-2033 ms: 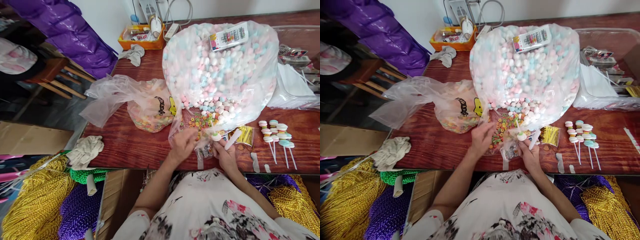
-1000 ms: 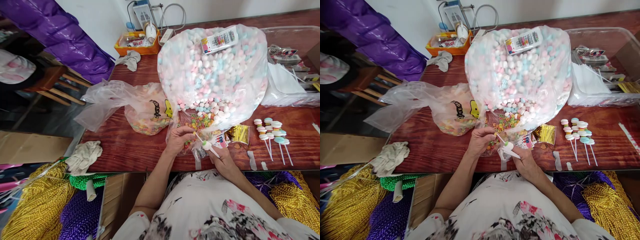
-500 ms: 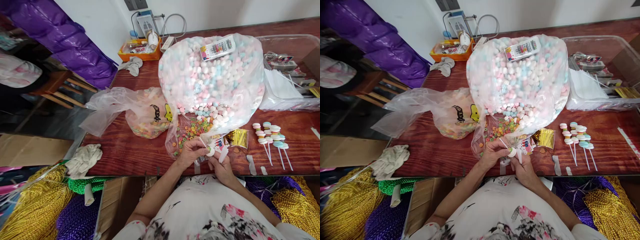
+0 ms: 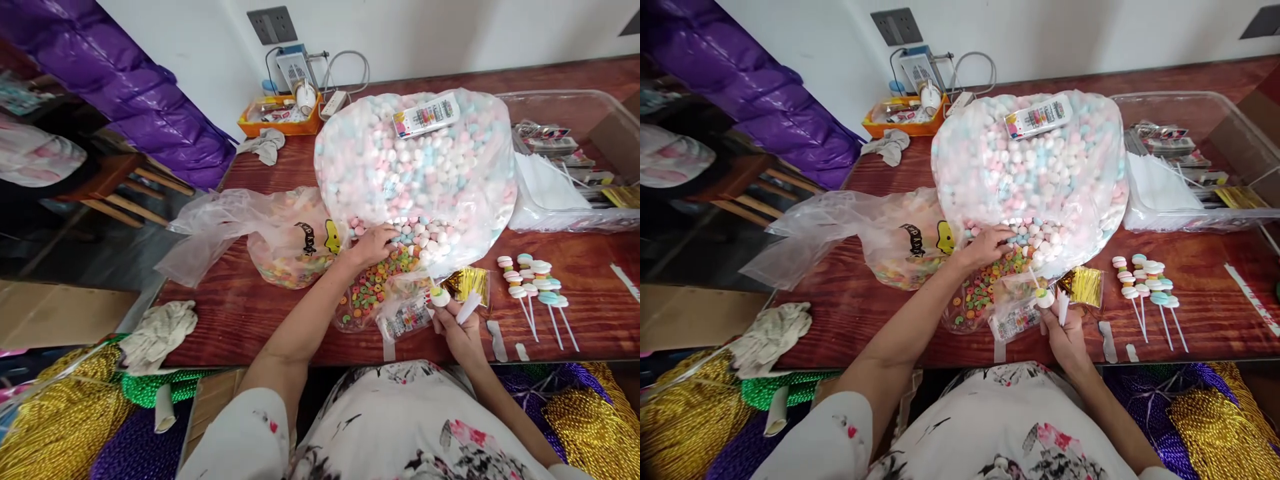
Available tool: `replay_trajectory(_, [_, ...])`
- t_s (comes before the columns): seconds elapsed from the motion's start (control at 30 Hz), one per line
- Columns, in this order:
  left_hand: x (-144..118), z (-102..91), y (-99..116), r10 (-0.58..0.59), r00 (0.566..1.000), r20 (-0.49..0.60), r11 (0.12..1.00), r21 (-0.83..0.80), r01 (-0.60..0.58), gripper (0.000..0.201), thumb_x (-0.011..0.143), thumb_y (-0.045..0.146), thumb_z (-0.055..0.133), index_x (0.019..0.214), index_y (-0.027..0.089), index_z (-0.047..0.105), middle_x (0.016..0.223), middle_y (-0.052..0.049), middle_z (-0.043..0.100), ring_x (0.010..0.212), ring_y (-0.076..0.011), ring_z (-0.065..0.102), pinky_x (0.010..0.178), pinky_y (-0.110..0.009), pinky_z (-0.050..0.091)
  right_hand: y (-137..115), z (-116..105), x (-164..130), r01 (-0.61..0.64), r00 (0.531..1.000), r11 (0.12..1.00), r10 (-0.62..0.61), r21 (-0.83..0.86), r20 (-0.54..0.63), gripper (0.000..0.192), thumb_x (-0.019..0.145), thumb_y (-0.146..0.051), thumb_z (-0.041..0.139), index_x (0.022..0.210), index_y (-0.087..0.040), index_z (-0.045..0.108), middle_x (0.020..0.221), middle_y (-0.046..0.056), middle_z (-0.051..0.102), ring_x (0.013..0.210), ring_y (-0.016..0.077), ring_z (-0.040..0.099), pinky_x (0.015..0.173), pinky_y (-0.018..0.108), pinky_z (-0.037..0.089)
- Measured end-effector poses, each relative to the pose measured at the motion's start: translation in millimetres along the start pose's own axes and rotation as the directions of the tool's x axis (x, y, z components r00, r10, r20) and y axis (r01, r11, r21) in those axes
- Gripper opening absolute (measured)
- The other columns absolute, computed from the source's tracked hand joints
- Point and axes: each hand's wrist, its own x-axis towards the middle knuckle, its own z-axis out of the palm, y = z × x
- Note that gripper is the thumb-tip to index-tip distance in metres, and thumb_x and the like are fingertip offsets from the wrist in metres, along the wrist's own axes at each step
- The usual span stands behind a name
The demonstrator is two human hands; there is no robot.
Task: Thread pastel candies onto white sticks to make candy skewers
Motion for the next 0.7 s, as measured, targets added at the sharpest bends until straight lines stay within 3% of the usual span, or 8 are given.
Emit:
replay_trajectory(0.07, [8, 5.7, -6, 0.034, 0.997, 0.071, 0.996, 0.081, -0.040, 0.024, 0.080, 0.018, 0.063, 0.100, 0.016, 0.076, 0.114, -0.012, 0.070, 0.107, -0.0261, 0.065, 0.099, -0.039, 0.049, 2, 1, -3, 0.045, 0.999, 0.997, -0.043, -0.066, 0.033, 0.047, 0.098, -0.044, 0.055, 0.060, -0.018, 0.055, 0.053, -0.003, 0.045, 0.053, 0.0106, 0.039, 0.055, 0.027, 0.031])
replay_trajectory(0.2, [6, 5.2, -2, 0.025, 0.986, 0.167, 0.968, 0.240, -0.066, 0.022, 0.085, 0.020, 0.056, 0.099, 0.015, 0.073, 0.109, -0.012, 0.068, 0.103, -0.0250, 0.064, 0.096, -0.037, 0.050, 4, 1, -3, 0.085, 0.994, 0.989, -0.076, -0.117, 0.077, 0.047, 0.101, -0.040, 0.052, 0.059, -0.019, 0.050, 0.054, -0.003, 0.046, 0.053, 0.0108, 0.040, 0.057, 0.027, 0.033])
replay_trajectory(0.37, [1, -2.7, 17, -0.157, 0.955, 0.250, 0.895, 0.445, 0.031, 0.026, 0.080, 0.027, 0.062, 0.100, 0.015, 0.071, 0.107, -0.013, 0.068, 0.101, -0.0277, 0.064, 0.086, -0.037, 0.051, 8, 2, -1, 0.105, 0.990, 0.986, -0.091, -0.128, 0.112, 0.043, 0.101, -0.039, 0.050, 0.062, -0.021, 0.051, 0.056, -0.003, 0.046, 0.054, 0.0123, 0.040, 0.056, 0.028, 0.032])
replay_trajectory(0.47, [-3, -4.3, 23, -0.264, 0.935, 0.235, 0.898, 0.413, 0.150, 0.025, 0.071, 0.033, 0.069, 0.087, 0.014, 0.073, 0.088, -0.011, 0.070, 0.086, -0.0270, 0.065, 0.073, -0.034, 0.049, 7, 3, -2, 0.117, 0.986, 0.982, -0.097, -0.147, 0.138, 0.042, 0.102, -0.040, 0.048, 0.064, -0.022, 0.050, 0.058, -0.002, 0.045, 0.055, 0.0138, 0.039, 0.056, 0.030, 0.032])
replay_trajectory(0.53, [-12, -5.1, 23, -0.292, 0.941, 0.172, 0.933, 0.268, 0.241, 0.018, 0.069, 0.031, 0.070, 0.073, 0.014, 0.072, 0.072, -0.007, 0.067, 0.073, -0.0229, 0.062, 0.066, -0.032, 0.046, 7, 3, -3, 0.132, 0.985, 0.978, -0.111, -0.160, 0.135, 0.042, 0.102, -0.040, 0.048, 0.065, -0.022, 0.050, 0.058, -0.002, 0.045, 0.055, 0.0139, 0.039, 0.056, 0.030, 0.032])
replay_trajectory(0.6, [-27, -6.0, 24, -0.313, 0.948, 0.054, 0.948, -0.039, 0.315, 0.016, 0.069, 0.030, 0.071, 0.070, 0.014, 0.072, 0.067, -0.003, 0.067, 0.067, -0.0184, 0.060, 0.062, -0.029, 0.045, 6, 3, -3, 0.150, 0.984, 0.974, -0.131, -0.167, 0.123, 0.040, 0.102, -0.039, 0.048, 0.065, -0.022, 0.050, 0.057, -0.003, 0.044, 0.055, 0.0134, 0.039, 0.056, 0.029, 0.032])
replay_trajectory(0.63, [-36, -6.2, 26, -0.345, 0.938, -0.010, 0.912, -0.242, 0.333, 0.018, 0.067, 0.030, 0.074, 0.075, 0.014, 0.074, 0.068, -0.002, 0.067, 0.065, -0.0161, 0.059, 0.060, -0.027, 0.045, 5, 3, -3, 0.159, 0.983, 0.972, -0.139, -0.172, 0.121, 0.039, 0.102, -0.037, 0.048, 0.066, -0.022, 0.050, 0.057, -0.003, 0.044, 0.054, 0.0131, 0.039, 0.056, 0.028, 0.032])
replay_trajectory(0.7, [-58, -5.7, 33, -0.454, 0.887, -0.082, 0.717, -0.625, 0.309, 0.032, 0.063, 0.032, 0.082, 0.090, 0.016, 0.077, 0.073, -0.001, 0.070, 0.057, -0.0112, 0.055, 0.054, -0.024, 0.043, 2, 4, -2, 0.191, 0.977, 0.963, -0.167, -0.189, 0.134, 0.038, 0.101, -0.033, 0.048, 0.065, -0.021, 0.049, 0.058, -0.004, 0.045, 0.054, 0.0124, 0.040, 0.056, 0.027, 0.033])
